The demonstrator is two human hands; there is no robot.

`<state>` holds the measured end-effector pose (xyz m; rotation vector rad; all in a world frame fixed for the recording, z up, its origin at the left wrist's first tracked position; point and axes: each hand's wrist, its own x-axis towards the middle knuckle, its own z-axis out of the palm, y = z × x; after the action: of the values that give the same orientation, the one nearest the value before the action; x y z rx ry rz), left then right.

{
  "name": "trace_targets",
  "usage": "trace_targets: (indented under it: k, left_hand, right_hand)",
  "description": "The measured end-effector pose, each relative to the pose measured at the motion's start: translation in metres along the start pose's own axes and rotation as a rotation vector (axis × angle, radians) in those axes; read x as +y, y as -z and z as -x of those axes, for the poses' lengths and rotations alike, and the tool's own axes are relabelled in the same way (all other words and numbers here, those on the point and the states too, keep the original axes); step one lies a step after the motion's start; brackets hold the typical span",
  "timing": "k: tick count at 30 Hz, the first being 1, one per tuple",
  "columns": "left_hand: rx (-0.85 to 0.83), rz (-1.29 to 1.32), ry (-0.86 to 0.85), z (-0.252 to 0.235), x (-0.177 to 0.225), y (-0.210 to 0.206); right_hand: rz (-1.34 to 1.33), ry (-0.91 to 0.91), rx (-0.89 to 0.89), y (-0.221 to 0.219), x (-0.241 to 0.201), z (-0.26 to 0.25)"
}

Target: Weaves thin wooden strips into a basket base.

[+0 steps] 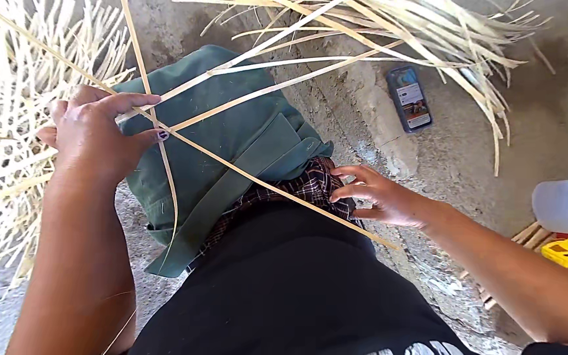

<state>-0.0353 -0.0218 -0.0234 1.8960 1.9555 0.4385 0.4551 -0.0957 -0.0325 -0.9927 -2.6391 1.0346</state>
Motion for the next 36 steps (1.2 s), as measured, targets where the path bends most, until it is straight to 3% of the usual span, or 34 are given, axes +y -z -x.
trace_targets:
  k: [4,8,10,15,20,33,36]
  left_hand:
    - [0.013,0.013,0.003,0.002,0.000,-0.001]
    - [0.037,0.040,-0.030,0.001,-0.012,-0.009]
    - [0.050,0.034,-0.063,-0.002,-0.022,-0.014]
    - [0.044,0.044,-0.075,-0.010,-0.038,-0.020]
    - [0.041,0.033,-0.070,-0.006,-0.023,-0.013]
    - [0.057,0.030,-0.057,0.000,-0.019,-0.011]
    - [0.058,0.027,-0.055,0.000,-0.018,-0.011]
  right_hand:
    - [-0.023,0.002,-0.011,0.001,0.007,0.000]
    - [-0.355,-0.393,-0.039,0.006,-0.002,-0.001]
    - [-0.424,-0.471,-0.050,0.005,0.000,-0.003]
    - [-0.333,-0.360,-0.076,0.007,-0.005,0.004]
    - [-0.119,-0.151,-0.035,0.000,-0.001,0.011]
    - [-0.040,-0.021,0.340,-0.023,0.016,-0.005]
    - [-0.016,-0.006,0.261,-0.019,0.012,-0.015]
